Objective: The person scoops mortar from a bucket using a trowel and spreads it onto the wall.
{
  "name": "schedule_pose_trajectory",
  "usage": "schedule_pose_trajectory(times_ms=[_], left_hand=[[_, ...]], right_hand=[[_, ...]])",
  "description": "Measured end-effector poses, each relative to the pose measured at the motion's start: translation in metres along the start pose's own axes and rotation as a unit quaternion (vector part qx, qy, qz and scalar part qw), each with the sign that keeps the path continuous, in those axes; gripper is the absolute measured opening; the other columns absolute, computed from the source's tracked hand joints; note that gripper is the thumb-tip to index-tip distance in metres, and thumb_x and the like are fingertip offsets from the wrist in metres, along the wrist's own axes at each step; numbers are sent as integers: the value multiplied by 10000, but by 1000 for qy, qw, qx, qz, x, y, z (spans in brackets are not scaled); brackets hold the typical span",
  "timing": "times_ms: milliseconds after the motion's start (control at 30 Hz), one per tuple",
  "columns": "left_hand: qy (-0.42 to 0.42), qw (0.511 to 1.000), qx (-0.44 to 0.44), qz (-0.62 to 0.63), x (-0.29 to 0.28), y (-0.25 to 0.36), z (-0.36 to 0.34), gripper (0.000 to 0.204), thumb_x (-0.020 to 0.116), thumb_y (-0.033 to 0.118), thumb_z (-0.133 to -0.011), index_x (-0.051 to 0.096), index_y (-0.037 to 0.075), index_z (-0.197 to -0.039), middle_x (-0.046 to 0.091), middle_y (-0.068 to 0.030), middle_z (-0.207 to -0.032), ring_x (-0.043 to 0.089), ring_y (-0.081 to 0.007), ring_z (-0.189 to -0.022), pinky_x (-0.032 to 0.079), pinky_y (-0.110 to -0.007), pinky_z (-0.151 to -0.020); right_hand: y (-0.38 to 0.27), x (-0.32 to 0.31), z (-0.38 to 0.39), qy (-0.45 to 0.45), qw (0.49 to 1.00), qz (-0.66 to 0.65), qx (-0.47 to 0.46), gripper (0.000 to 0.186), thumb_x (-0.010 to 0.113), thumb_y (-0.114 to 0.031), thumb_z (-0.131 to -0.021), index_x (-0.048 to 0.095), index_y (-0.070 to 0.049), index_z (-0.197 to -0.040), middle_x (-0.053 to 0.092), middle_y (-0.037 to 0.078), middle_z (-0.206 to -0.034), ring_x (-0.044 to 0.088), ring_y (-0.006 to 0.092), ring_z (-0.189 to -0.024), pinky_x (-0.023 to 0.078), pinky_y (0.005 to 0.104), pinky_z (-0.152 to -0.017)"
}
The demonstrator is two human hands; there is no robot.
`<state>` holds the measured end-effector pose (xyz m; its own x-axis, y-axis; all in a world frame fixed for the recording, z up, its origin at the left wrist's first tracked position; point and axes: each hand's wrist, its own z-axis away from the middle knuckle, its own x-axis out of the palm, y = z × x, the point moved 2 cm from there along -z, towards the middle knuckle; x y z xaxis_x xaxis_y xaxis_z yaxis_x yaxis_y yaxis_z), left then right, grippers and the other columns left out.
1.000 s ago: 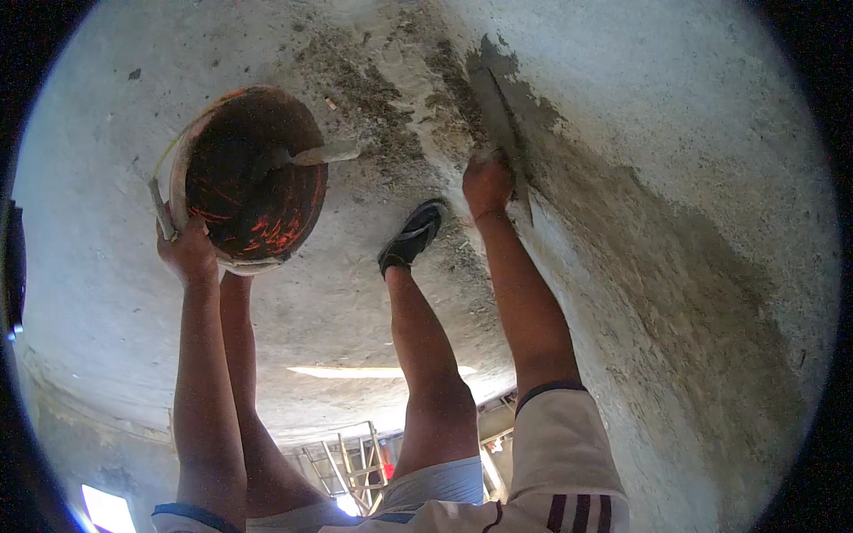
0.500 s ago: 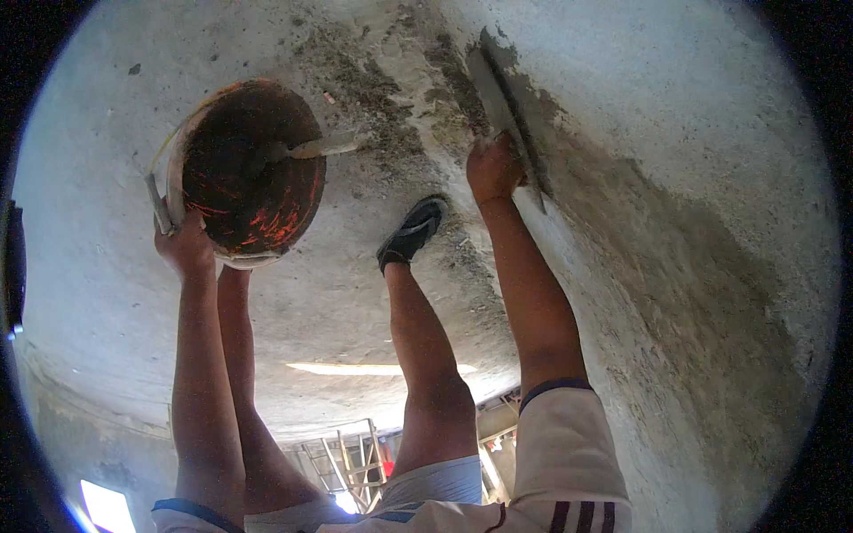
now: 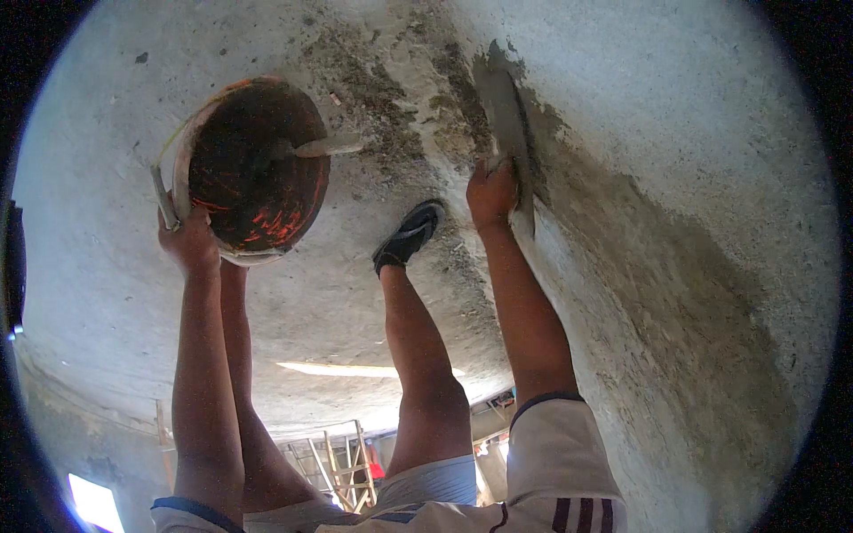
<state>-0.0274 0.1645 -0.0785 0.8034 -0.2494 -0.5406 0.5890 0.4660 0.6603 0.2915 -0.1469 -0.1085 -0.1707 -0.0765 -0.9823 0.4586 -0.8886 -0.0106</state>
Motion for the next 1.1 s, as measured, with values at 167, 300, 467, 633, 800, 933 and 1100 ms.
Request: schedule_pose_trajectory(times_ms=[167,300,467,633,800,933,1100], left_hand=[[14,1000,-1,15,1,5,5,350,559,64,-655,590,0,-997,601,-65,-837,564,-177,-752,451,-302,-739],[-10,1000,2,2,3,4,0,406,578,51,-661,570,-16,-1061,594,-67,-875,558,-175,-757,453,-299,-722],[-2,1000,4,-29,3,2,1,460,588,23,-677,542,-40,-1130,582,-76,-918,550,-177,-755,453,-301,-707],[15,999,-15,37,-1,-7,1,403,612,71,-659,573,-30,-1047,616,-87,-921,583,-196,-814,463,-317,-773],[-4,1000,-21,4,4,-1,6,438,619,61,-664,563,-41,-1087,618,-104,-944,593,-206,-841,467,-322,-786],[12,999,-21,31,4,-1,7,479,617,59,-668,541,-54,-1127,613,-123,-978,591,-220,-861,466,-330,-805],[15,999,-42,18,-3,-4,12,489,609,58,-670,531,-63,-1138,610,-129,-1017,589,-233,-890,461,-336,-829]], right_hand=[[2,-26,45,15,990,-134,31,273,585,-237,-885,533,29,-851,597,256,-773,580,440,-749,454,472,-651],[21,0,9,-29,997,-39,-56,258,582,-226,-887,545,28,-869,597,251,-767,578,442,-746,454,472,-653],[45,-23,9,-45,999,-4,-15,232,588,-213,-883,557,15,-860,608,236,-782,585,428,-745,458,462,-648],[41,-85,67,10,987,-134,93,196,595,-184,-871,557,5,-908,601,224,-797,591,428,-740,460,450,-647],[17,-68,30,-43,994,-75,-61,200,610,-188,-858,557,-4,-917,602,215,-791,591,424,-746,468,470,-652],[24,-64,8,-44,999,13,-16,207,616,-190,-859,549,5,-876,590,209,-742,583,401,-695,452,462,-636],[33,-118,56,41,996,-78,17,187,598,-150,-876,534,24,-851,576,168,-699,575,303,-635,434,411,-602]])
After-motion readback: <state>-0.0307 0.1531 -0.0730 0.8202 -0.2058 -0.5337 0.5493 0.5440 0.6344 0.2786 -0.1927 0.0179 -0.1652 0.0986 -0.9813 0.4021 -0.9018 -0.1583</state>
